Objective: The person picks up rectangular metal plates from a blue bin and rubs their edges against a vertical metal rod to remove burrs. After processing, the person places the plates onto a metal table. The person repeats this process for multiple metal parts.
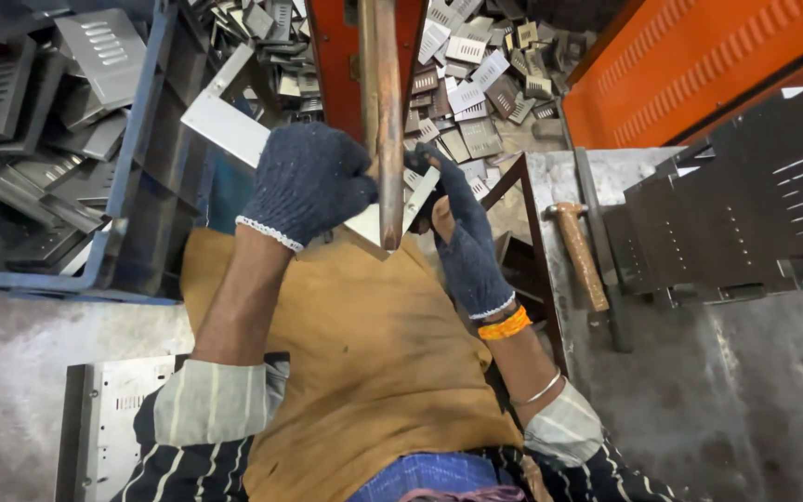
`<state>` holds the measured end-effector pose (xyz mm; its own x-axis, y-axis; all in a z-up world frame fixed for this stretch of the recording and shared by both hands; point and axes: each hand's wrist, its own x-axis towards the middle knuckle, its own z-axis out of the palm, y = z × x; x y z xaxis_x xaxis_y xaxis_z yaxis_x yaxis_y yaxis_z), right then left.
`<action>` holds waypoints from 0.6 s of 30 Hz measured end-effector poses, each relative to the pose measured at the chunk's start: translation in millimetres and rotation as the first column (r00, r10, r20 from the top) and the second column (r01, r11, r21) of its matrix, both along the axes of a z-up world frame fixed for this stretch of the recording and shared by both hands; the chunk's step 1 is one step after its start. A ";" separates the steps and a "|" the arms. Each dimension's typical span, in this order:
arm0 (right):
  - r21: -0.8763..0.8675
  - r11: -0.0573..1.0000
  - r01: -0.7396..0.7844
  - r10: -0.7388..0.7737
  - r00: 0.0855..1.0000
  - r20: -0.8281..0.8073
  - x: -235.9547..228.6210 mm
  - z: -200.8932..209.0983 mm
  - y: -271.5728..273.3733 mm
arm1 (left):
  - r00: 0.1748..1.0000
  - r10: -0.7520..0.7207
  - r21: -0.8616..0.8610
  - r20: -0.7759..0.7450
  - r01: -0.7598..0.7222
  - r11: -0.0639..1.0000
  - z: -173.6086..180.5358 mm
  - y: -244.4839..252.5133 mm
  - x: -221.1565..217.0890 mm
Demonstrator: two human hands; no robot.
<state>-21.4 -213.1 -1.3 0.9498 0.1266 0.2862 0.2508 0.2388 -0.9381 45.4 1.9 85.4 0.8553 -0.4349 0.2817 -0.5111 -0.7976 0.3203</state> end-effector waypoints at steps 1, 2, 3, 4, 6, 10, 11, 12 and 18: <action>0.001 1.000 0.003 -0.003 1.000 -0.002 -1.5 10.2 2.5 | 1.000 -0.003 0.001 -0.002 0.003 1.000 -2.9 -0.6 -0.5; -0.085 0.995 0.051 -0.047 0.997 0.056 -3.1 20.8 5.2 | 0.999 -0.029 -0.030 0.038 0.030 0.999 -5.4 -0.9 -1.2; -0.165 0.981 0.101 -0.080 0.989 0.126 -0.5 32.8 8.8 | 0.995 -0.050 -0.058 0.088 0.055 0.997 -5.7 0.0 0.8; -0.163 0.981 0.100 -0.079 0.988 0.133 0.3 24.3 6.7 | 0.994 -0.048 -0.057 0.095 0.054 0.997 -6.4 0.6 3.3; 0.014 1.000 -0.022 0.022 1.000 0.003 -0.2 4.9 2.8 | 0.987 -0.070 -0.093 0.147 0.085 0.992 -10.3 2.2 5.5; 0.059 0.998 -0.029 0.038 0.986 -0.165 -1.2 3.9 -8.9 | 0.992 -0.043 -0.086 0.118 0.053 0.995 -4.5 1.4 -1.8; -0.022 0.998 -0.065 0.063 0.995 -0.074 -6.4 15.1 -7.9 | 0.994 -0.031 -0.098 0.107 0.041 0.994 -2.7 2.7 -10.5; -0.106 0.990 -0.094 0.096 0.995 0.015 -11.1 26.4 -6.8 | 0.995 -0.018 -0.109 0.095 0.029 0.994 -0.7 3.9 -18.9; -0.308 0.949 -0.069 0.125 0.978 0.164 -42.0 -10.8 -10.3 | 0.994 0.095 -0.168 0.053 -0.084 0.982 -15.5 1.8 -81.4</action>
